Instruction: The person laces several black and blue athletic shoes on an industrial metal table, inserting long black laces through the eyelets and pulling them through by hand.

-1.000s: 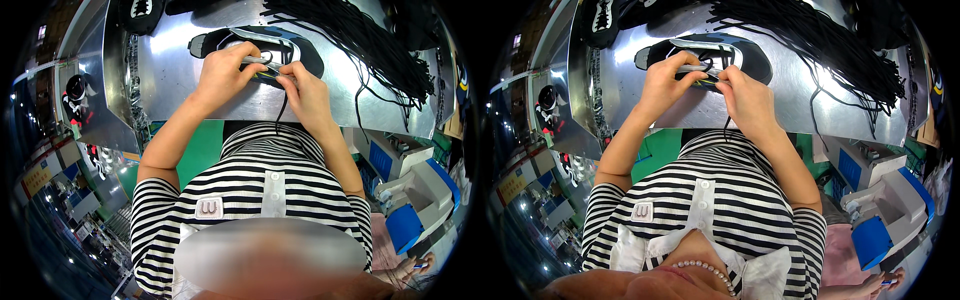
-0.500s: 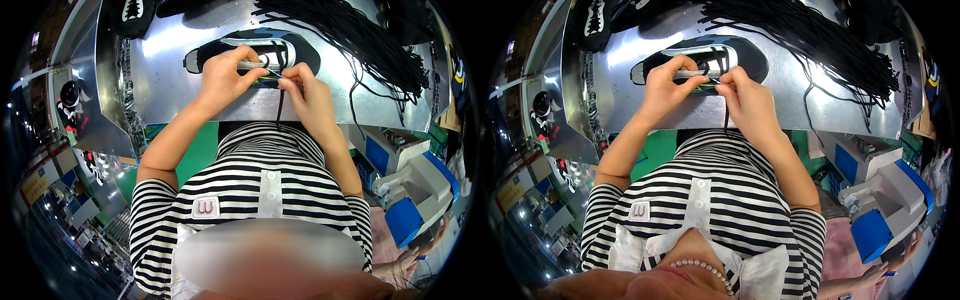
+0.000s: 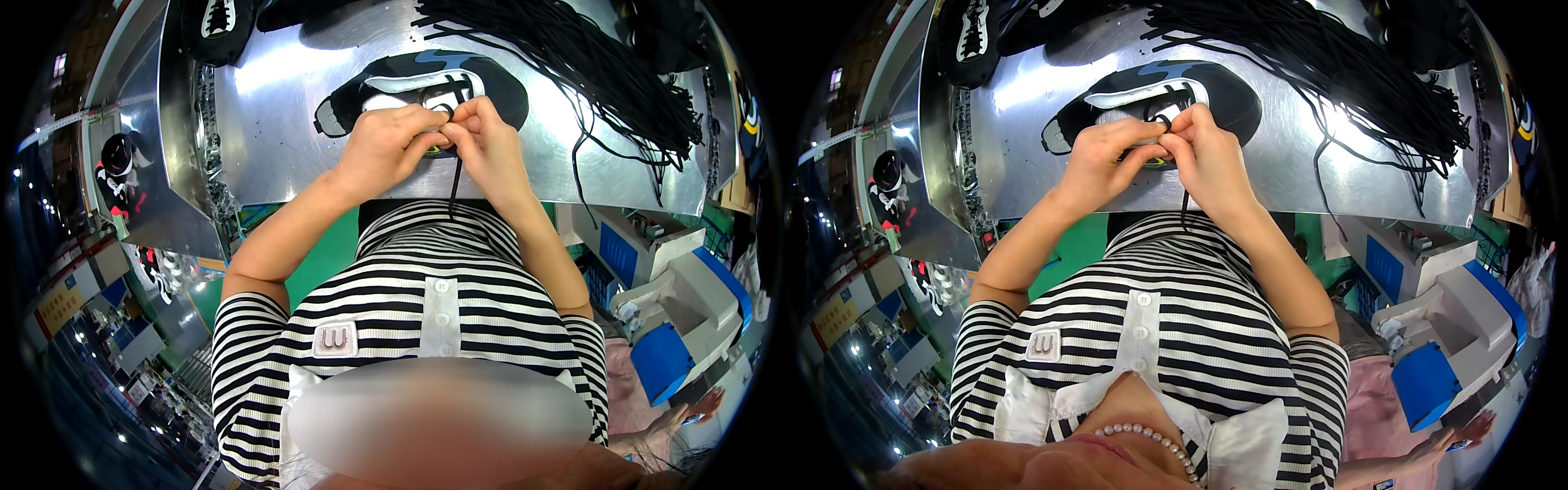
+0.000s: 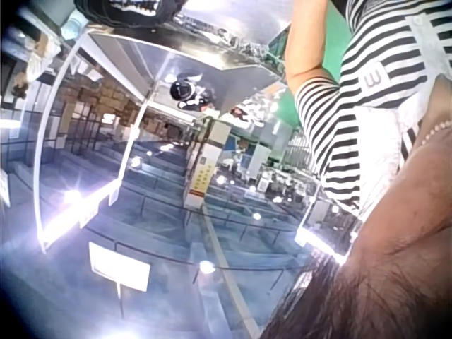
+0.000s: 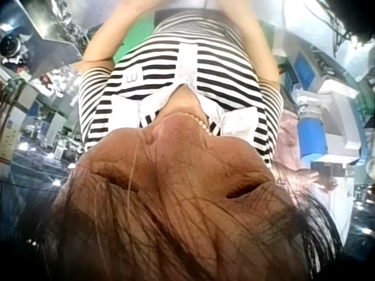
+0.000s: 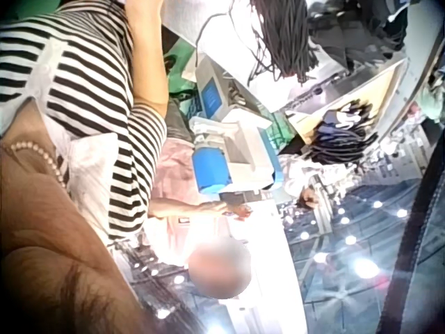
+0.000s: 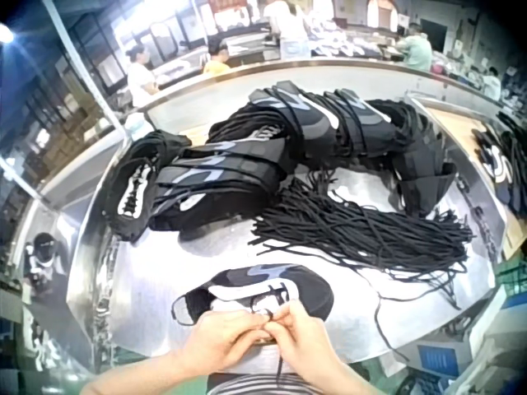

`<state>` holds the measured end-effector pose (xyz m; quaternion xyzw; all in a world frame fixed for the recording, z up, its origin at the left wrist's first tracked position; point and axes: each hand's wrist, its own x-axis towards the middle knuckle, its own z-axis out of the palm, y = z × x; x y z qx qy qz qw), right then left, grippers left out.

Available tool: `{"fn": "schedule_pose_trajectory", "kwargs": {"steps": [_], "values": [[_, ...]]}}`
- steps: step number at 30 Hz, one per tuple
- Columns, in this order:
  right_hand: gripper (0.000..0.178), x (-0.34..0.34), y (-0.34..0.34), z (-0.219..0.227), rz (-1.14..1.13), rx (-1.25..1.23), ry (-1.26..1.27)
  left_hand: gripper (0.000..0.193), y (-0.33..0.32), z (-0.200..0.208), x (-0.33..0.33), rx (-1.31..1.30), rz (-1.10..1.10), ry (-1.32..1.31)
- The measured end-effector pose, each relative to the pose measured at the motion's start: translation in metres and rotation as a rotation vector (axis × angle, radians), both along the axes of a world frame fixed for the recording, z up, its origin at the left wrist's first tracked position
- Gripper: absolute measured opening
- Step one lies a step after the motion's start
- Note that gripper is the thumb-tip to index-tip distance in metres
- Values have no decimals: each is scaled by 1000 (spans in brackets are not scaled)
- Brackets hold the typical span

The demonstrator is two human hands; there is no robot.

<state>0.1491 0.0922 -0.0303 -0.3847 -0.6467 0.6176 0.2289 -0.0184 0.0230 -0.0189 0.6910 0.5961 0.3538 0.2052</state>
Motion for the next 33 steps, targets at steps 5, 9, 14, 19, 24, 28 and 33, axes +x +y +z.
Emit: {"fn": "schedule_pose_trajectory", "kwargs": {"steps": [5,9,14,19,24,28,33], "values": [[16,27,11,10,146,171,-212,17,-6,-1,-2,63,89,146],[15,20,24,41,113,388,-9,14,-9,-5,-4,235,-44,251],[13,-5,30,23,392,585,-177,13,-17,0,-9,307,-75,358],[14,-2,26,15,365,390,-87,14,-19,-6,-14,353,-145,334],[18,3,25,15,328,378,27,15,-17,-5,-15,368,-193,343],[21,3,17,30,273,558,-48,15,-15,-7,-17,387,-175,338],[28,12,16,17,384,491,-21,15,-18,-6,-19,383,-167,355]]}}
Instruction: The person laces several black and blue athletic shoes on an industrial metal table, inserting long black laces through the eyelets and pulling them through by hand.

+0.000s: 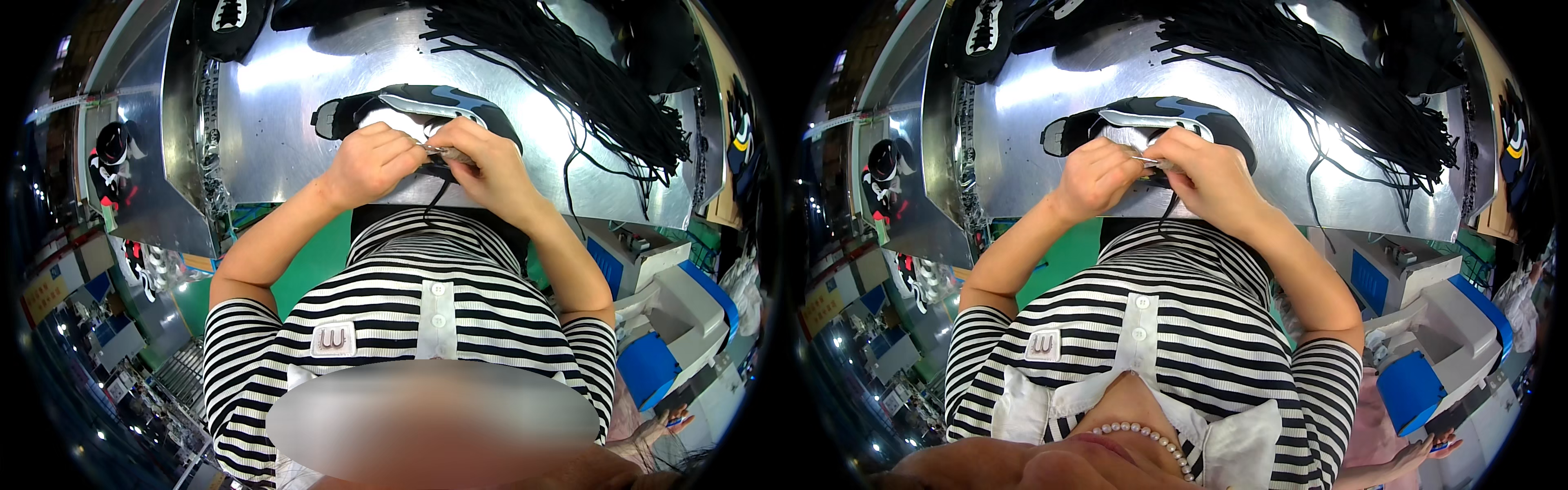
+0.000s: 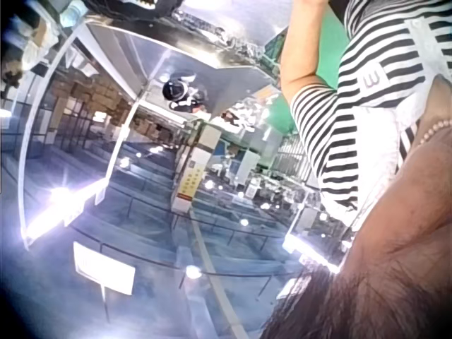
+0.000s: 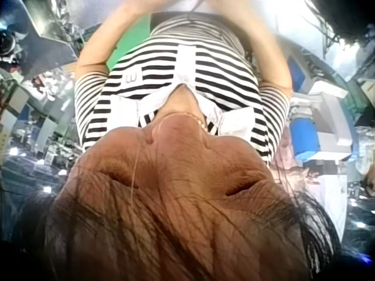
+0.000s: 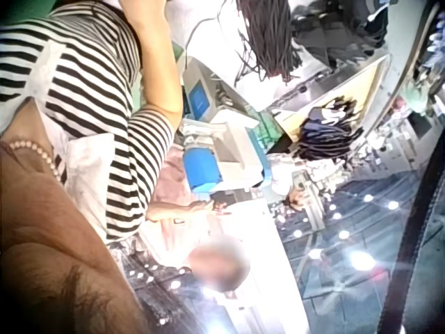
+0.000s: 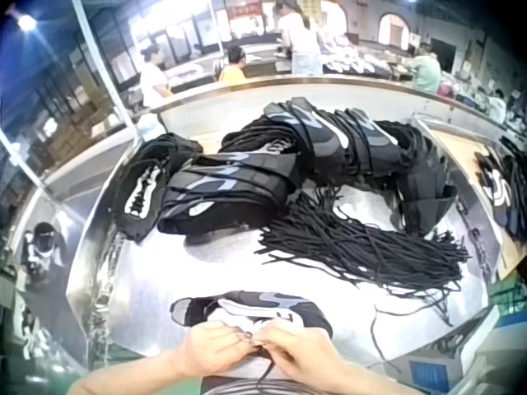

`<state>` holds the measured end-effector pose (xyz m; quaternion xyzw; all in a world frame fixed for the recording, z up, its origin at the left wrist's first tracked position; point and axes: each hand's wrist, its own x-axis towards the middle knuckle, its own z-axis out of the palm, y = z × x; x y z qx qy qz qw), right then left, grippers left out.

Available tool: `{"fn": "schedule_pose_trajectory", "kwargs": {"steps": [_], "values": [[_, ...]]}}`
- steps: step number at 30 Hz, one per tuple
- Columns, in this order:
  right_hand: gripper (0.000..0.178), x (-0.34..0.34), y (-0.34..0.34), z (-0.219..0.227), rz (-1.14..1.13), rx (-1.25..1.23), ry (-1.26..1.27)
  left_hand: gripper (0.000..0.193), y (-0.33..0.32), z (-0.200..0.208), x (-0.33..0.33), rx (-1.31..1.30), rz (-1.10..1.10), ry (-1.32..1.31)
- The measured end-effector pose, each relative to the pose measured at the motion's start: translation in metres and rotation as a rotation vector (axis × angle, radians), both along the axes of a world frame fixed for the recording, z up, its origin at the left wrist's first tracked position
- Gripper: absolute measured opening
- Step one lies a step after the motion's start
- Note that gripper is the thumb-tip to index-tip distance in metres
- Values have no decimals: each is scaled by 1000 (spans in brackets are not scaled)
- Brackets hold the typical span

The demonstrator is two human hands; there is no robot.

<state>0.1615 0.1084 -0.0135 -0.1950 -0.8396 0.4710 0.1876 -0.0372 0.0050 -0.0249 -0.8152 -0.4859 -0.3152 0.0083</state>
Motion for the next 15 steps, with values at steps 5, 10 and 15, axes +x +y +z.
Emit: {"fn": "schedule_pose_trajectory", "kwargs": {"steps": [5,10,15], "values": [[25,2,2,-1,-44,-127,-113,16,0,-3,1,49,-31,3],[22,-8,2,-1,-84,-225,15,19,0,-4,2,23,-75,-48],[18,-7,23,18,-297,-534,354,22,-2,5,-3,-155,-119,-62]]}}
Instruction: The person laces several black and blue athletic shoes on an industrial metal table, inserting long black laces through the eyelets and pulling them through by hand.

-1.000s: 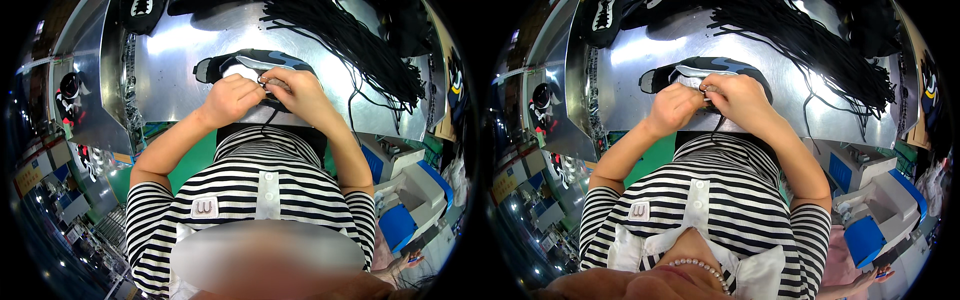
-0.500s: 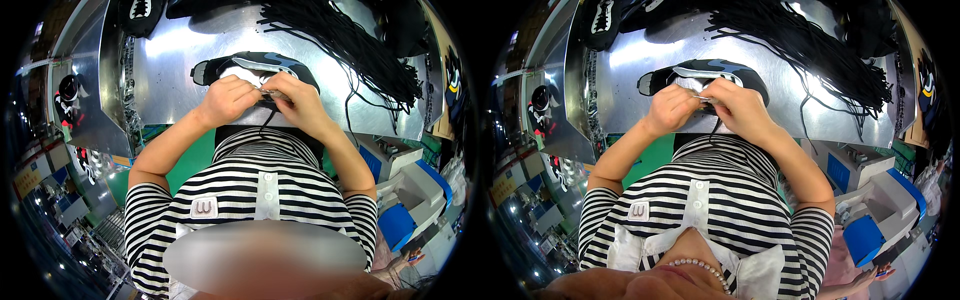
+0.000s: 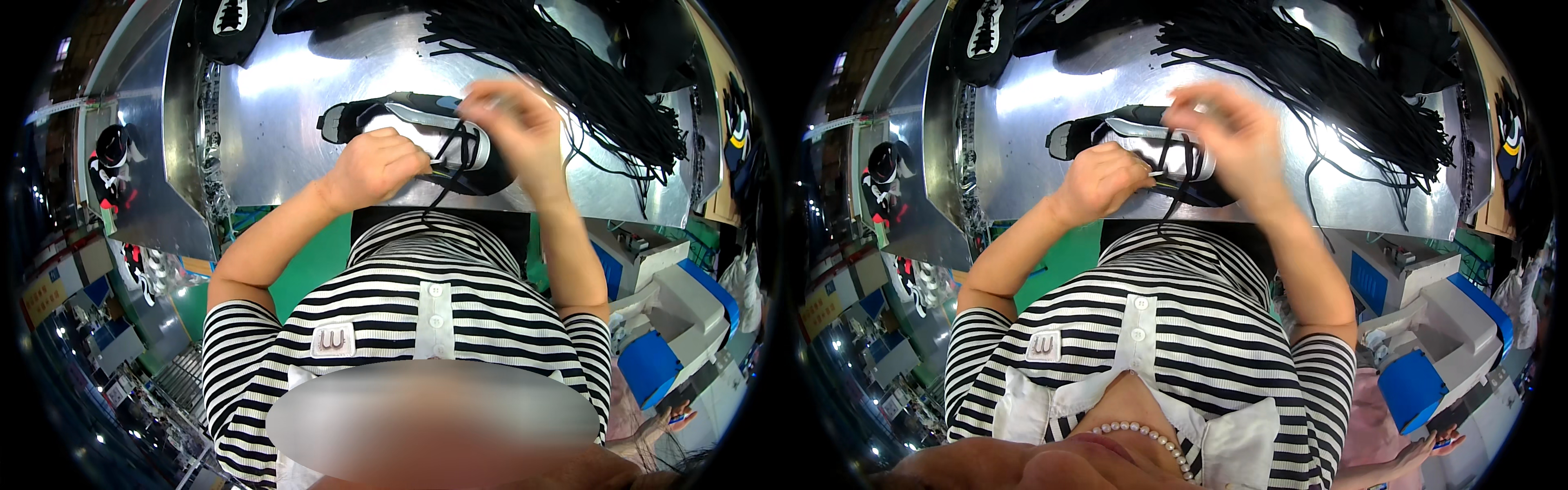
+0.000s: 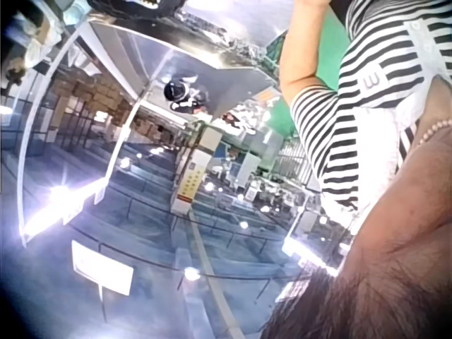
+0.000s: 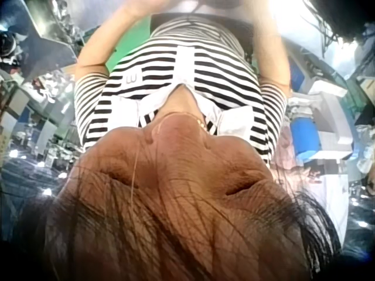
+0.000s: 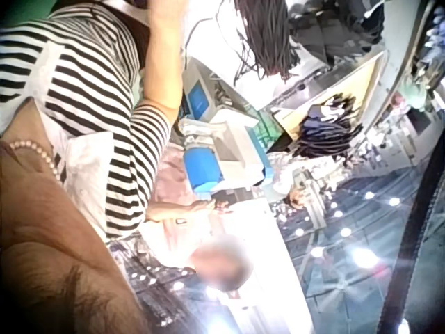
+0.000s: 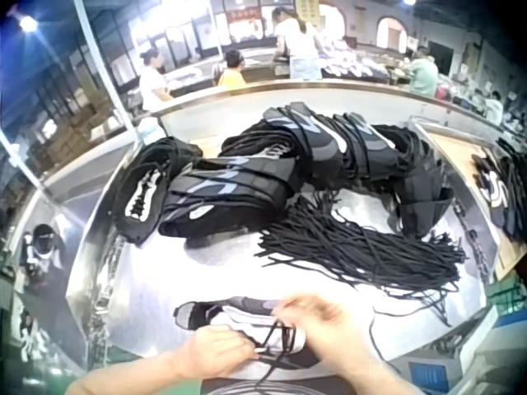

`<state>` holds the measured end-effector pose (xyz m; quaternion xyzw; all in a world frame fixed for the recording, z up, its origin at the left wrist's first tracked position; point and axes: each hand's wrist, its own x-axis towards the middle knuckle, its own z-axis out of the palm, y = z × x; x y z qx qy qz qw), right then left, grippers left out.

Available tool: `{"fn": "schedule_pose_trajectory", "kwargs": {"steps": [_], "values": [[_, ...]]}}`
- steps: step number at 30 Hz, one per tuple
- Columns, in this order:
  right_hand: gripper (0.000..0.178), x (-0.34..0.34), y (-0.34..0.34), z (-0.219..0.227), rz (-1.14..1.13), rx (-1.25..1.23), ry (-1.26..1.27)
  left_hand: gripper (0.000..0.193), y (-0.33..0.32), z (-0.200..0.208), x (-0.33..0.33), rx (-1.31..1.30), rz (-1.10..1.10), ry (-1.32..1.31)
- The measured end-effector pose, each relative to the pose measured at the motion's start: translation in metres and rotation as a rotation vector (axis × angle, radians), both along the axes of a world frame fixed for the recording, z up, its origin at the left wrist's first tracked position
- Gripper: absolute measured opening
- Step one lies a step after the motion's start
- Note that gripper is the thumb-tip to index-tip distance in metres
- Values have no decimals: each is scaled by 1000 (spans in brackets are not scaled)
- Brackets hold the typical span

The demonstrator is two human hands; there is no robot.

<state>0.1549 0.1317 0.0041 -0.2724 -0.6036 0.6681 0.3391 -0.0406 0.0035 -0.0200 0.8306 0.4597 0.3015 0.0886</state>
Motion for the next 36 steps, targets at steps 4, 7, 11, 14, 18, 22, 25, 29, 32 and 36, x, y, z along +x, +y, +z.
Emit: {"fn": "schedule_pose_trajectory", "kwargs": {"steps": [4,7,11,14,18,22,25,29,32,36], "values": [[16,-7,20,4,-33,42,40,38,6,7,2,-157,53,-122],[16,-14,4,-23,85,-173,-64,72,-3,16,7,-497,350,-337],[11,-22,0,-20,197,-226,-118,57,6,36,6,-729,507,-516],[10,-29,0,-25,210,-202,-134,38,5,23,8,-576,567,-362],[13,-33,0,-25,211,-146,-173,44,4,9,11,-317,591,-290],[13,-33,1,-25,203,-162,-145,33,9,4,17,-195,625,-310],[18,-29,-1,-20,214,47,-235,35,4,10,19,-304,649,-293],[18,-14,-16,-12,141,160,-286,36,4,11,19,-315,654,-321],[11,-6,-22,-13,151,289,-359,37,3,11,17,-327,651,-308],[12,-4,-22,-12,154,427,-392,37,4,12,17,-316,647,-309]]}}
